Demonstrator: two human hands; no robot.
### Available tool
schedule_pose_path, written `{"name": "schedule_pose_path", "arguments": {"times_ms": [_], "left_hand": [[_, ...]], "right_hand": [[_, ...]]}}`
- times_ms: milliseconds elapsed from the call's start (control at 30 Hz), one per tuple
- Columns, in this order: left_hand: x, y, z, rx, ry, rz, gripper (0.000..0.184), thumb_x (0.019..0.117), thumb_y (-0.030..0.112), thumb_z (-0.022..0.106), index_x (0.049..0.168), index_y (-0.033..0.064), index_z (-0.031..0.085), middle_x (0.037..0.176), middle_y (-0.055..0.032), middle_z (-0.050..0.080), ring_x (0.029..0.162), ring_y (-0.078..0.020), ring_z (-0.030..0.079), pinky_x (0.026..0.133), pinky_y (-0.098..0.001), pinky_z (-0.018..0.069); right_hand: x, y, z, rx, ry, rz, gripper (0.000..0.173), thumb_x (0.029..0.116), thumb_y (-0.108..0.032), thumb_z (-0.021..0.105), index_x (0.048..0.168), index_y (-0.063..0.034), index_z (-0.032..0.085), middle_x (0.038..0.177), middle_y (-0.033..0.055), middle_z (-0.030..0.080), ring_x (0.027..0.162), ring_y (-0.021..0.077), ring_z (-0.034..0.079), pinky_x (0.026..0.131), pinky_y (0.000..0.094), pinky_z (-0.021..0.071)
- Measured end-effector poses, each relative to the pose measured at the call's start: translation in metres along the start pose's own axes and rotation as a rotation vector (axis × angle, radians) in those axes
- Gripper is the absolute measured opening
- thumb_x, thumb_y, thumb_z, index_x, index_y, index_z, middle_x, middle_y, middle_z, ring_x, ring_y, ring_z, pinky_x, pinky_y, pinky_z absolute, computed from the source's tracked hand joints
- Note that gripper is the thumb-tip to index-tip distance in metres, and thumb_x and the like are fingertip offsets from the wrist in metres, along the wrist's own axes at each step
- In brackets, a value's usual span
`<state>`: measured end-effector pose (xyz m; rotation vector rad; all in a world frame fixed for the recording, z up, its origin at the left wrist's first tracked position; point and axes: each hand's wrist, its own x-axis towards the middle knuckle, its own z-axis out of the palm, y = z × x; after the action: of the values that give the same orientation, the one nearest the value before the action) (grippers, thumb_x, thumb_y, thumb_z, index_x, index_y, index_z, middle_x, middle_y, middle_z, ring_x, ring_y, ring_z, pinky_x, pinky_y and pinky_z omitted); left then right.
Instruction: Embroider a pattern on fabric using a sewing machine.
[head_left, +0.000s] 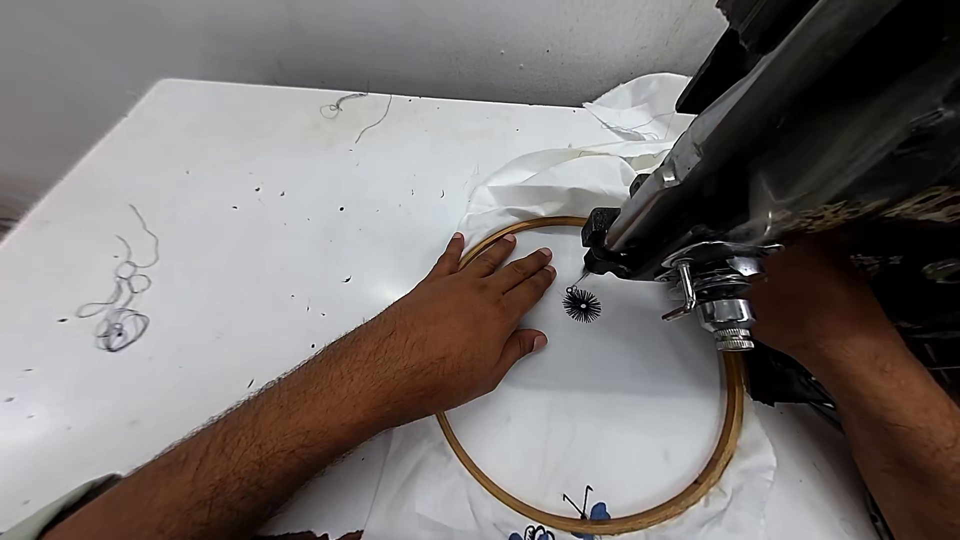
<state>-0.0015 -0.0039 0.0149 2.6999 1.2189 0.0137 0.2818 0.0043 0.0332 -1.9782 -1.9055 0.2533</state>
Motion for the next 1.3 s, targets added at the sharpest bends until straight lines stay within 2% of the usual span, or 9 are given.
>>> {"name": "schedule_pose_path", "arguments": {"times_ms": [100, 367, 500, 667, 833, 967, 1100, 1200, 1300], "left_hand": [[0.001, -0.003, 0.000, -0.002, 0.018, -0.002, 0.064, 0.1075, 0.053, 0.031, 0.159, 0.0171, 0.040, 0.167, 0.0010, 0.033, 0.157, -0.0280, 0.025, 0.121, -0.0686, 0.0185], [0.001, -0.001, -0.001, 0.006, 0.004, 0.003, 0.064, 0.1077, 0.052, 0.030, 0.160, 0.0174, 0.040, 0.168, 0.0011, 0.032, 0.157, -0.0279, 0.024, 0.122, -0.0680, 0.0181], [0.002, -0.003, 0.001, -0.003, 0.032, -0.004, 0.063, 0.1077, 0.052, 0.030, 0.159, 0.0174, 0.041, 0.167, 0.0015, 0.034, 0.157, -0.0272, 0.025, 0.122, -0.0681, 0.0174], [0.001, 0.000, 0.001, 0.000, 0.018, 0.008, 0.063, 0.1080, 0.052, 0.030, 0.160, 0.0169, 0.040, 0.168, 0.0006, 0.032, 0.157, -0.0277, 0.023, 0.122, -0.0681, 0.0162], [0.002, -0.004, 0.001, -0.010, 0.025, -0.001, 0.063, 0.1075, 0.053, 0.030, 0.159, 0.0178, 0.041, 0.167, 0.0016, 0.033, 0.157, -0.0273, 0.024, 0.122, -0.0685, 0.0178], [0.003, -0.001, 0.003, -0.003, 0.028, 0.009, 0.063, 0.1080, 0.051, 0.029, 0.160, 0.0169, 0.040, 0.168, 0.0008, 0.032, 0.157, -0.0279, 0.023, 0.122, -0.0684, 0.0167], [0.000, -0.002, 0.000, -0.001, 0.010, 0.007, 0.063, 0.1076, 0.052, 0.030, 0.160, 0.0176, 0.040, 0.168, 0.0016, 0.033, 0.157, -0.0279, 0.024, 0.122, -0.0680, 0.0189], [0.002, -0.004, 0.001, -0.011, 0.025, -0.004, 0.063, 0.1076, 0.052, 0.030, 0.159, 0.0177, 0.041, 0.168, 0.0019, 0.033, 0.157, -0.0275, 0.024, 0.122, -0.0685, 0.0182], [0.003, -0.001, 0.003, -0.016, 0.031, 0.001, 0.063, 0.1080, 0.051, 0.030, 0.159, 0.0164, 0.041, 0.168, 0.0002, 0.033, 0.157, -0.0286, 0.024, 0.122, -0.0689, 0.0166]], "right_hand": [[0.000, -0.002, 0.002, 0.019, 0.045, -0.052, 0.016, 0.0909, -0.017, 0.070, 0.079, -0.0094, 0.064, 0.071, 0.0015, 0.056, 0.064, 0.0119, 0.052, 0.061, 0.0381, 0.0414], [-0.003, -0.007, -0.003, 0.002, -0.010, 0.031, 0.019, 0.0962, -0.015, 0.071, 0.080, -0.0068, 0.065, 0.069, 0.0063, 0.055, 0.064, 0.0196, 0.051, 0.059, 0.0442, 0.0395], [0.004, 0.003, 0.004, 0.010, 0.047, -0.061, 0.017, 0.0917, -0.020, 0.073, 0.080, -0.0095, 0.066, 0.071, 0.0042, 0.059, 0.065, 0.0163, 0.055, 0.061, 0.0438, 0.0434], [0.001, 0.002, -0.001, -0.002, 0.004, -0.013, 0.022, 0.0950, -0.018, 0.072, 0.077, -0.0101, 0.064, 0.068, 0.0036, 0.055, 0.061, 0.0167, 0.050, 0.058, 0.0427, 0.0391], [0.003, 0.001, 0.003, 0.012, 0.044, -0.047, 0.018, 0.0916, -0.020, 0.070, 0.078, -0.0099, 0.064, 0.071, 0.0032, 0.057, 0.065, 0.0147, 0.054, 0.062, 0.0417, 0.0424], [0.001, 0.002, -0.001, -0.002, 0.009, -0.018, 0.022, 0.0951, -0.018, 0.071, 0.077, -0.0089, 0.063, 0.068, 0.0039, 0.054, 0.062, 0.0164, 0.049, 0.058, 0.0418, 0.0385], [-0.002, -0.003, 0.000, 0.005, 0.002, 0.003, 0.022, 0.0951, -0.019, 0.073, 0.078, -0.0082, 0.065, 0.070, 0.0058, 0.056, 0.064, 0.0189, 0.052, 0.059, 0.0449, 0.0403], [0.001, -0.001, 0.002, 0.008, 0.048, -0.050, 0.019, 0.0915, -0.020, 0.072, 0.079, -0.0089, 0.063, 0.071, 0.0027, 0.056, 0.065, 0.0135, 0.052, 0.062, 0.0398, 0.0417], [0.004, 0.004, 0.002, 0.005, 0.036, -0.047, 0.019, 0.0928, -0.022, 0.071, 0.079, -0.0096, 0.065, 0.070, 0.0039, 0.057, 0.064, 0.0165, 0.053, 0.060, 0.0441, 0.0415]]}}
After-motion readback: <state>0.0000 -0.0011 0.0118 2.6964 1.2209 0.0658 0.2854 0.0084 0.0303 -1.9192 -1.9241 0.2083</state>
